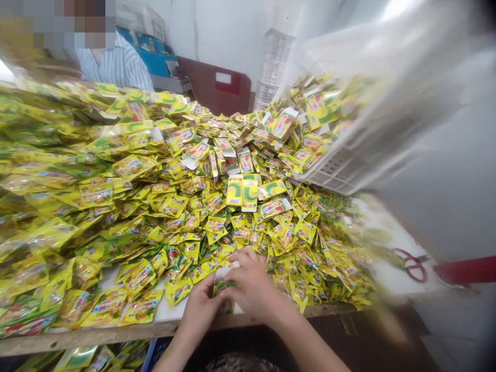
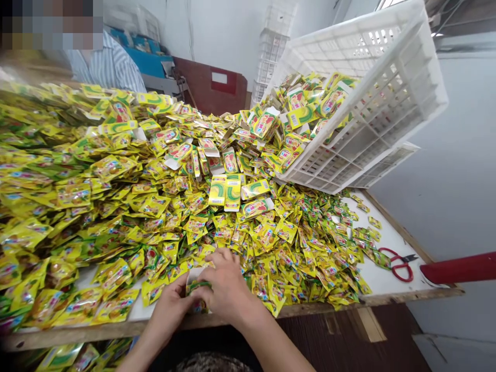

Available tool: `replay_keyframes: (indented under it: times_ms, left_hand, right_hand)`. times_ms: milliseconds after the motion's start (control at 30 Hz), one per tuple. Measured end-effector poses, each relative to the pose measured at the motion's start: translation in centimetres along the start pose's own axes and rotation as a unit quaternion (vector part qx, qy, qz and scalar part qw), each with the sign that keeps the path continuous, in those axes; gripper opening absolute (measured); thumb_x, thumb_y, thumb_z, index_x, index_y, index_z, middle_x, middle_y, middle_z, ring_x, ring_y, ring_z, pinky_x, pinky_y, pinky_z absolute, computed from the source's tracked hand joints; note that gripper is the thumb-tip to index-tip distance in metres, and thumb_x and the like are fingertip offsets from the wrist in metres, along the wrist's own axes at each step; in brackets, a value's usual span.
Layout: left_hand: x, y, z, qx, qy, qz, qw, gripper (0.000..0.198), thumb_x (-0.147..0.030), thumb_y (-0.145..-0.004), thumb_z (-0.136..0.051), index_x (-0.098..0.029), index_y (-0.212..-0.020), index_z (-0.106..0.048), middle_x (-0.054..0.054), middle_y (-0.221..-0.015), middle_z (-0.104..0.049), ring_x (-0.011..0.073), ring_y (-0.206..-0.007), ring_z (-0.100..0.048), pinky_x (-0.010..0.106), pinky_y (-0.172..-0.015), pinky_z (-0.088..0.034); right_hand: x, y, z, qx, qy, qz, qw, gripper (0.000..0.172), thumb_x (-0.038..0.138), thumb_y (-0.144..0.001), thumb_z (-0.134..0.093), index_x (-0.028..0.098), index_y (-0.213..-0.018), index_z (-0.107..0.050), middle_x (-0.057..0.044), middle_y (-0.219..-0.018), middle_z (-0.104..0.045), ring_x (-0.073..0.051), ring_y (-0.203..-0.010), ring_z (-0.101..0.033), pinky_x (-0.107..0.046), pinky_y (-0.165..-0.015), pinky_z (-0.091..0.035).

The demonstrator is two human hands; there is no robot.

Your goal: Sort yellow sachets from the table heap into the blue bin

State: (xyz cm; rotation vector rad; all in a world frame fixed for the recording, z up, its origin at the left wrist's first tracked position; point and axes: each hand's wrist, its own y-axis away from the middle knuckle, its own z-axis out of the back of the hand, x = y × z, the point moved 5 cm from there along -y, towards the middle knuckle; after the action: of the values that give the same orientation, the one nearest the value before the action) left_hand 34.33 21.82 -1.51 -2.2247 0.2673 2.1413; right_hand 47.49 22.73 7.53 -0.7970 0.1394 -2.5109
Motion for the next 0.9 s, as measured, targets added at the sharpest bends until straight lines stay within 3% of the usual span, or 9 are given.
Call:
replay_keyframes:
  times_ms: [133,233,333,433,533,667,800,900]
  left_hand:
    - [0.2,0.1,0.1,0.005,-0.005,-0.022,1.0,0.043,-0.012,-0.071,-0.066,-0.022,-0.113,-0.066,0.003,-0.112,-0.072,0.0257,-0.102,-0.064,0.036,-0.094,-0.048]
    - [-0.1,0.7,0.1,0.007,0.008,-0.004,1.0,0.039,-0.024,-0.074,-0.071,-0.02,-0.113,-0.066,0.006,-0.112,-0.072,0.0282,-0.105,-0.063,0.039,-0.096,-0.047]
    - [-0.7,1.5,0.2,-0.009,0.059,0.043,0.997,0.039,-0.037,-0.081,-0.067,-0.021,-0.117,-0.067,0.006,-0.119,-0.069,0.0291,-0.115,-0.058,0.041,-0.103,-0.043]
    - [-1.2,2.0,0.5,-0.005,0.168,0.088,0.982,0.041,-0.045,-0.089,-0.054,-0.022,-0.121,-0.067,0.006,-0.128,-0.065,0.0282,-0.127,-0.05,0.042,-0.109,-0.038]
    - [-1.6,1.9,1.1,0.033,0.167,0.104,0.98,0.038,-0.041,-0.089,-0.058,-0.021,-0.119,-0.068,0.007,-0.126,-0.067,0.0273,-0.125,-0.053,0.042,-0.111,-0.034]
    - [-2.2,1.5,2.4,0.054,0.073,0.078,0.993,0.033,-0.034,-0.083,-0.068,-0.023,-0.114,-0.071,0.007,-0.117,-0.071,0.025,-0.115,-0.059,0.035,-0.107,-0.037]
    - [-1.9,1.6,2.8,0.035,0.173,0.136,0.975,0.021,-0.025,-0.079,-0.072,-0.021,-0.099,-0.074,0.005,-0.1,-0.074,0.02,-0.098,-0.063,0.027,-0.089,-0.047]
    - [-2.2,1.4,2.1,0.035,0.214,0.155,0.964,0.014,-0.016,-0.074,-0.073,-0.018,-0.088,-0.073,0.002,-0.083,-0.071,0.0141,-0.081,-0.061,0.02,-0.074,-0.047]
  right_hand:
    - [0.6,-0.3,-1.1,0.04,-0.036,0.028,0.998,0.006,0.023,-0.076,-0.077,0.026,-0.079,-0.073,-0.002,-0.113,-0.062,-0.025,-0.112,-0.046,-0.041,-0.091,-0.037]
    - [-0.8,0.2,-0.7,-0.04,-0.177,-0.015,0.983,0.016,0.019,-0.078,-0.073,0.028,-0.092,-0.073,-0.004,-0.112,-0.063,-0.023,-0.11,-0.051,-0.039,-0.093,-0.04]
    - [-3.6,1.5,-1.0,-0.122,-0.348,-0.162,0.915,0.009,0.025,-0.082,-0.067,0.021,-0.089,-0.07,-0.004,-0.089,-0.066,-0.018,-0.084,-0.06,-0.03,-0.074,-0.049]
    - [-4.8,2.4,-3.2,-0.078,-0.493,-0.259,0.827,0.023,0.038,-0.075,-0.072,0.017,-0.077,-0.065,0.001,-0.062,-0.061,-0.011,-0.053,-0.055,-0.022,-0.05,-0.045]
    - [-4.5,2.3,-4.5,-0.046,-0.565,-0.264,0.78,0.034,0.048,-0.072,-0.073,0.016,-0.077,-0.064,0.004,-0.051,-0.056,-0.009,-0.041,-0.049,-0.02,-0.041,-0.042]
    - [-4.1,2.3,-4.5,-0.042,-0.576,-0.229,0.784,0.031,0.045,-0.073,-0.074,0.015,-0.082,-0.068,0.003,-0.052,-0.059,-0.01,-0.042,-0.054,-0.021,-0.044,-0.047]
    - [-3.8,3.1,-4.5,-0.036,-0.572,-0.204,0.794,0.023,0.039,-0.079,-0.071,0.016,-0.081,-0.072,-0.001,-0.065,-0.064,-0.012,-0.051,-0.061,-0.024,-0.053,-0.051]
    - [-3.0,3.1,-4.1,-0.048,-0.491,-0.145,0.858,0.016,0.034,-0.083,-0.068,0.019,-0.086,-0.074,-0.002,-0.078,-0.064,-0.012,-0.06,-0.061,-0.025,-0.059,-0.051]
